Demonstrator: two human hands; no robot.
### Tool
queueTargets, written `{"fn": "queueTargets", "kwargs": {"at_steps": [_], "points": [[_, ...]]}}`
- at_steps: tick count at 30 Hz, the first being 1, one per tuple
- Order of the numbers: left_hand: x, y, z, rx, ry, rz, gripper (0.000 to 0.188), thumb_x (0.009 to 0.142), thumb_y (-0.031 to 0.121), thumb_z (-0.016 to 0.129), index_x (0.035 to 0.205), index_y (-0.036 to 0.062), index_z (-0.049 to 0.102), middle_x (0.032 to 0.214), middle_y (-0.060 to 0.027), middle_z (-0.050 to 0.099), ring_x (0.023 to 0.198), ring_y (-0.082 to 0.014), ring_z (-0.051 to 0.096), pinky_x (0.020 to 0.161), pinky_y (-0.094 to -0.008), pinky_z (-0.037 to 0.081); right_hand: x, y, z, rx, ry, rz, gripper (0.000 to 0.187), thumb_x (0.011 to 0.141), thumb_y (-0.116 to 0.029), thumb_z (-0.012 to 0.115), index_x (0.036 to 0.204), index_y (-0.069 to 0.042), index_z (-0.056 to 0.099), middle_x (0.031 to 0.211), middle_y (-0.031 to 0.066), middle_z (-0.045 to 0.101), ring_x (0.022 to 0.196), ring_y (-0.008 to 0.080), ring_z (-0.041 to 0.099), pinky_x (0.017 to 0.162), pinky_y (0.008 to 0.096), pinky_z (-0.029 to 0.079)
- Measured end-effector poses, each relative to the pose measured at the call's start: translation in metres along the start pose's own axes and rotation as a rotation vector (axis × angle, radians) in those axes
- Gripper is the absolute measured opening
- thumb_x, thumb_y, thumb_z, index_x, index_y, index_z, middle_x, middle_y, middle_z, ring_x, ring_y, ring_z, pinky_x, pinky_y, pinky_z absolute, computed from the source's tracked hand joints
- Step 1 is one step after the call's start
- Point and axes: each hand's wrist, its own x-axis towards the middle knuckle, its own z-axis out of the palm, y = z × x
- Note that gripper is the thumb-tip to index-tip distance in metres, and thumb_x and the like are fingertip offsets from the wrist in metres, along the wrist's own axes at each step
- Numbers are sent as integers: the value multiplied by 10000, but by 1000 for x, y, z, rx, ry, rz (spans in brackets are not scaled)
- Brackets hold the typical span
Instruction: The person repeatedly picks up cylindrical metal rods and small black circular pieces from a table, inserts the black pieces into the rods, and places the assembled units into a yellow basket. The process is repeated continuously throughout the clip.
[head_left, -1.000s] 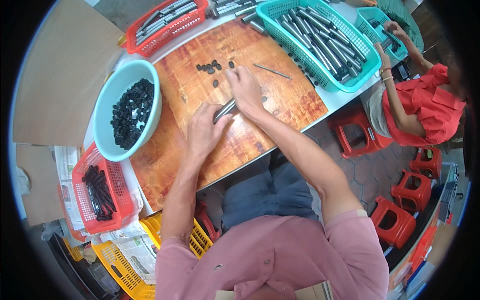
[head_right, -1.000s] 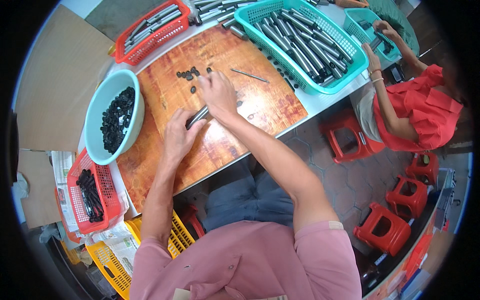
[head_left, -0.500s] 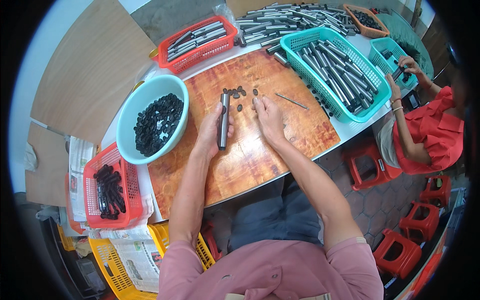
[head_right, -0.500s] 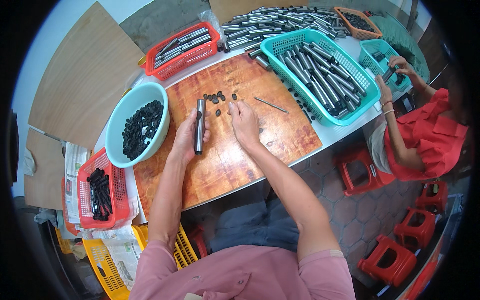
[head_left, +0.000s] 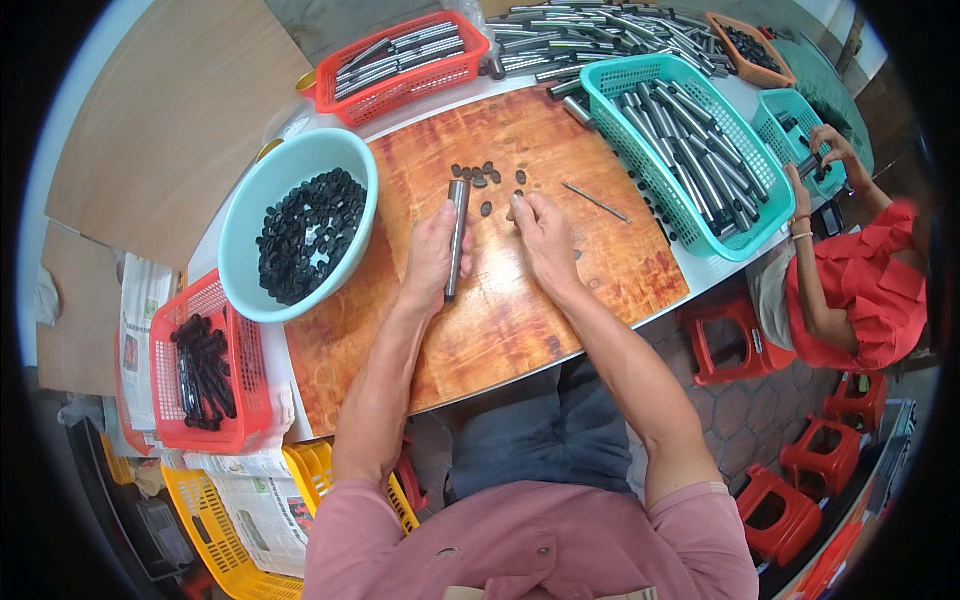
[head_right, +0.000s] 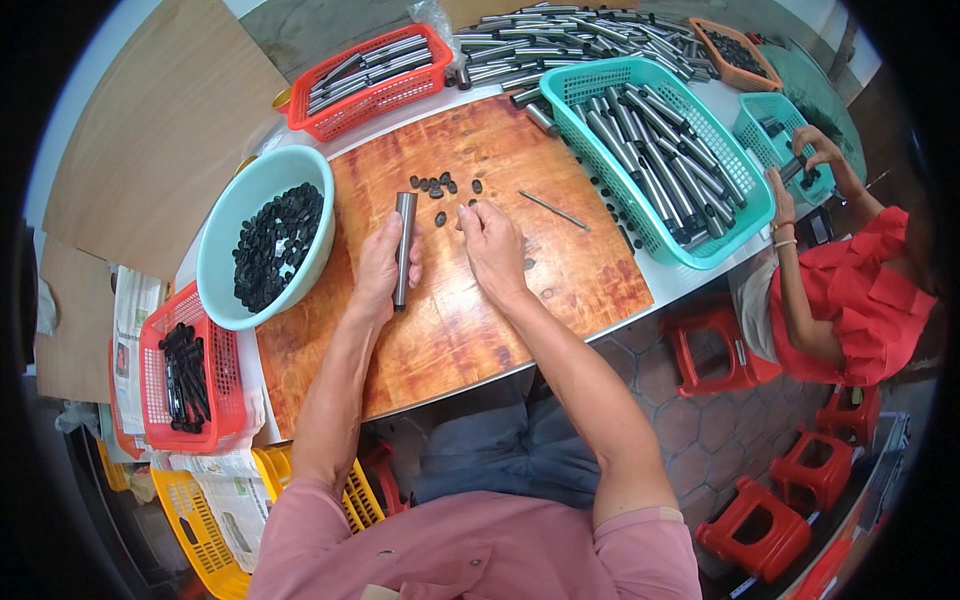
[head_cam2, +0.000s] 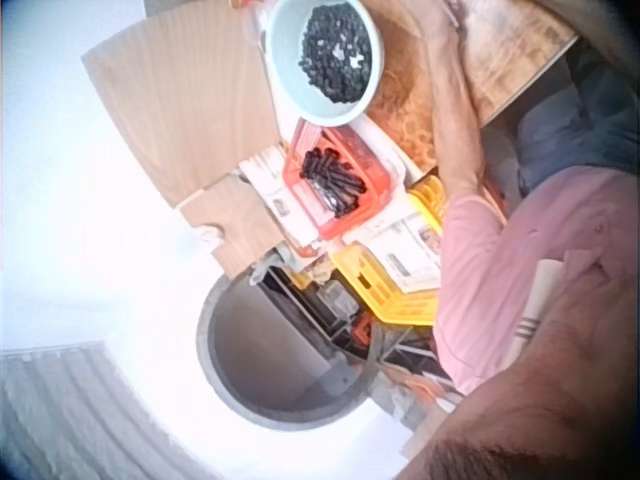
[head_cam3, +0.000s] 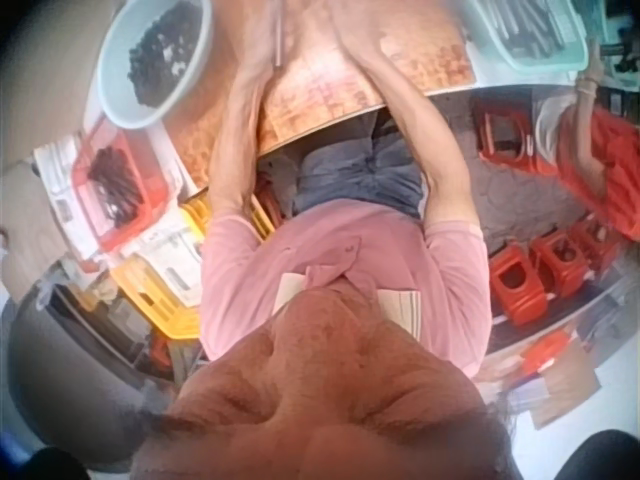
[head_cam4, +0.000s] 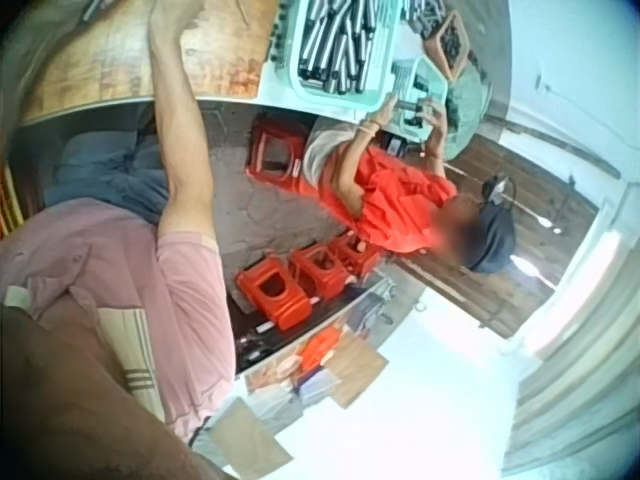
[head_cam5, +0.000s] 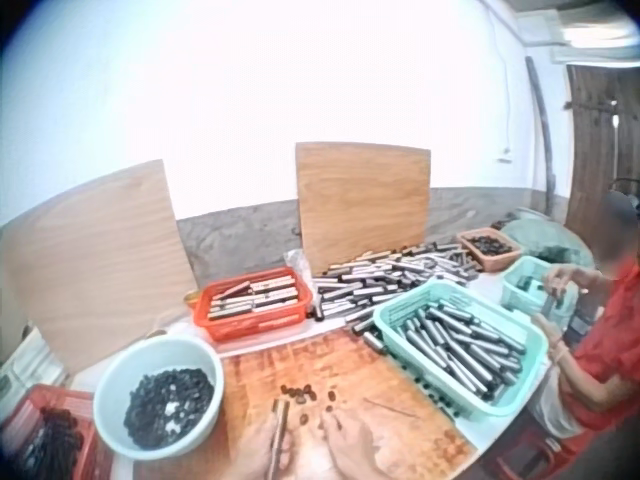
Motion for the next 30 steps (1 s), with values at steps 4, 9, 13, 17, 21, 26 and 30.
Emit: {"fn": "queueTargets", "kwargs": {"at_steps": [4,9,13,17,21,26,30], "points": [[1,2,4,-9,43,-11,481,1107,458,504,1198,-4,600,747,-27,608,520,-99,560,466,-239,451,-2,2,1,-8,15,-44,389,1037,-321,592,833,6,647,752,175,629,719,318,628,685,435,467],[-6,9,4,-95,24,7,476,1127,394,467,1336,-25,554,805,-57,634,574,-119,586,517,-250,478,-2,-2,0,-24,-6,-38,392,1038,-319,589,827,7,643,751,165,625,705,313,610,673,432,454],[-8,11,1,-126,15,-23,500,1120,424,458,1355,-8,547,809,-55,614,611,-137,586,533,-265,468,-3,-3,0,-26,-10,-25,386,1037,-315,592,823,2,642,756,165,630,709,302,616,673,426,453],[-8,10,-4,-164,-31,-68,466,1121,415,438,1281,-5,562,773,-44,577,591,-143,567,525,-275,456,-3,-2,0,-34,-23,-29,381,1037,-308,597,822,3,641,760,161,641,705,288,621,671,420,460],[-9,9,-3,-164,-17,-60,458,1121,416,433,1234,-7,565,757,-42,562,581,-148,556,524,-279,453,-5,-5,0,-32,-35,-24,372,1036,-293,605,825,11,647,767,153,667,687,281,628,662,419,471],[-9,7,-6,-280,-28,-80,443,1119,406,448,1219,-9,565,761,-46,567,586,-151,561,522,-276,453,-4,-7,0,-67,-47,-34,365,1036,-283,606,838,18,662,771,153,678,688,282,640,663,423,478],[-9,7,-4,-229,-30,-63,408,1126,372,455,1216,-11,561,780,-54,589,591,-144,583,531,-277,483,-5,-5,0,-77,-50,-38,373,1035,-281,600,834,27,662,775,158,673,714,289,646,688,426,482]]}}
